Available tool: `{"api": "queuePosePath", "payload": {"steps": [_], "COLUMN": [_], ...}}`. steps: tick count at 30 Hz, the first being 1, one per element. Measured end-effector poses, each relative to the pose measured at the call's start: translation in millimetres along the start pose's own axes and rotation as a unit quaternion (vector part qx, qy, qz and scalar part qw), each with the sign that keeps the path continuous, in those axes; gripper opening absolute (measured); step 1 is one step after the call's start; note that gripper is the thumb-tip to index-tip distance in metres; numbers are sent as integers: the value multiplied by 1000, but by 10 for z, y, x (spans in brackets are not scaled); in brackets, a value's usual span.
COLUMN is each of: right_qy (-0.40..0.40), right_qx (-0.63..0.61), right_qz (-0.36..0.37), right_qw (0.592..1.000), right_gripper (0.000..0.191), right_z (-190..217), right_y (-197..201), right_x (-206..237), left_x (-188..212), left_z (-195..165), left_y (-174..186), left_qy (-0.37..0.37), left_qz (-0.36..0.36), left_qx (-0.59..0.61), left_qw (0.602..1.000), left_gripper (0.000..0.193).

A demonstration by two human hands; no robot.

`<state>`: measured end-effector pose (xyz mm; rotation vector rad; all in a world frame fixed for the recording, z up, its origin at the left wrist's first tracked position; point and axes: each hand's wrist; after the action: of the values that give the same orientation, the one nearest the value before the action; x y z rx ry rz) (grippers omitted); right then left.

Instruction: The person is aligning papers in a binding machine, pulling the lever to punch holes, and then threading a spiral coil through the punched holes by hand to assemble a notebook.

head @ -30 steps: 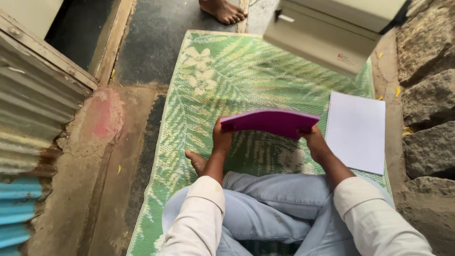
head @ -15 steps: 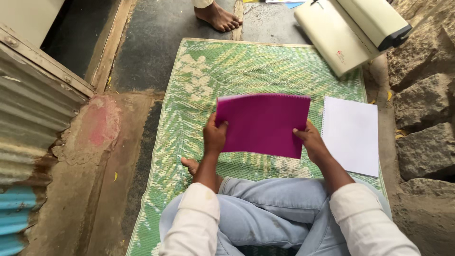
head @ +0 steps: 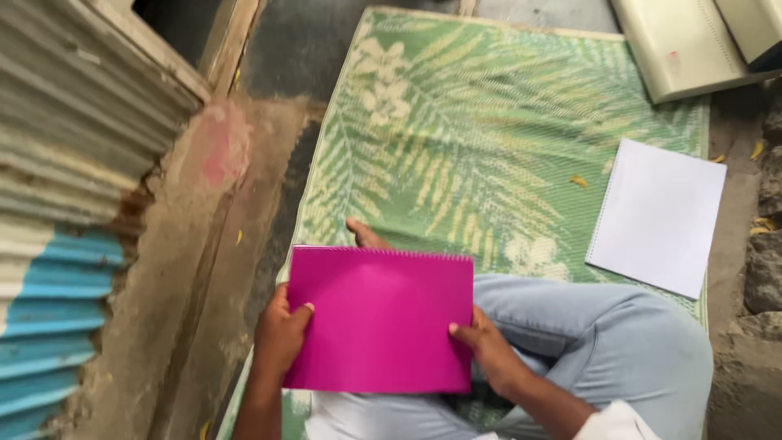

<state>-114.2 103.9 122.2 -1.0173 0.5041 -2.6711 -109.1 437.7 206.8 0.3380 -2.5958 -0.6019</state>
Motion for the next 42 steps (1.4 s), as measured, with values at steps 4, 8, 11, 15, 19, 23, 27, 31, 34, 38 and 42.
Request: {"api": "queuePosePath", "payload": {"steps": [4, 8, 11, 15, 19, 23, 27, 31, 34, 38, 42], "right_qy": [-13, 92, 120, 239, 319, 220, 83, 108, 196, 314, 202], "right_qx": [-38, -66, -81, -27, 70, 97, 196, 508, 562, 638, 658], "right_qz": [-20, 1, -71, -90, -92, -165, -182, -380, -402, -383, -390], "right_qw": [999, 994, 987, 966, 941, 956, 960, 765, 696, 590, 611], "right_gripper": [43, 44, 50, 42, 37, 28, 14, 29, 35, 49, 31], "right_z": [184, 435, 509, 960, 1685, 1738, 1460, 1832, 2396, 2980, 3183], "right_y": [131, 150, 77, 337, 1019, 1568, 1952, 2147, 2166, 2137, 2225], "right_x": [-49, -94, -108, -280, -818, -1628, -2108, -2351, -2584, -2973, -3217], "left_x": [56, 76, 55, -302, -1368, -2295, -2810, -3129, -3242, -3345, -3484], "left_z": [345, 226, -10, -351, -749, -711, -309, -100, -88, -161, -248], "left_y": [38, -12, -142, -389, -1089, -1939, -2411, -2487, -2487, -2544, -2563], "left_qy": [-31, -74, -122, -153, -209, -105, -63, -27, 16, 57, 62], "left_qz": [65, 70, 76, 47, 35, 64, 65, 56, 57, 63, 70], "left_qx": [285, 256, 220, 109, 81, 31, -65, -72, -75, -38, -52], "left_qw": [956, 961, 965, 981, 974, 992, 994, 995, 995, 996, 994], "left_gripper": [33, 31, 32, 37, 40, 42, 41, 41, 41, 42, 43]}}
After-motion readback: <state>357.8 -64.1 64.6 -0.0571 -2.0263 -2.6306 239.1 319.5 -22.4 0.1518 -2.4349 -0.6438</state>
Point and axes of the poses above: each hand's wrist, its own x-axis away from the middle knuckle, its own y-axis out of the back of the hand, z = x × y, and after that the axes turned 1 degree about -x, right-handed
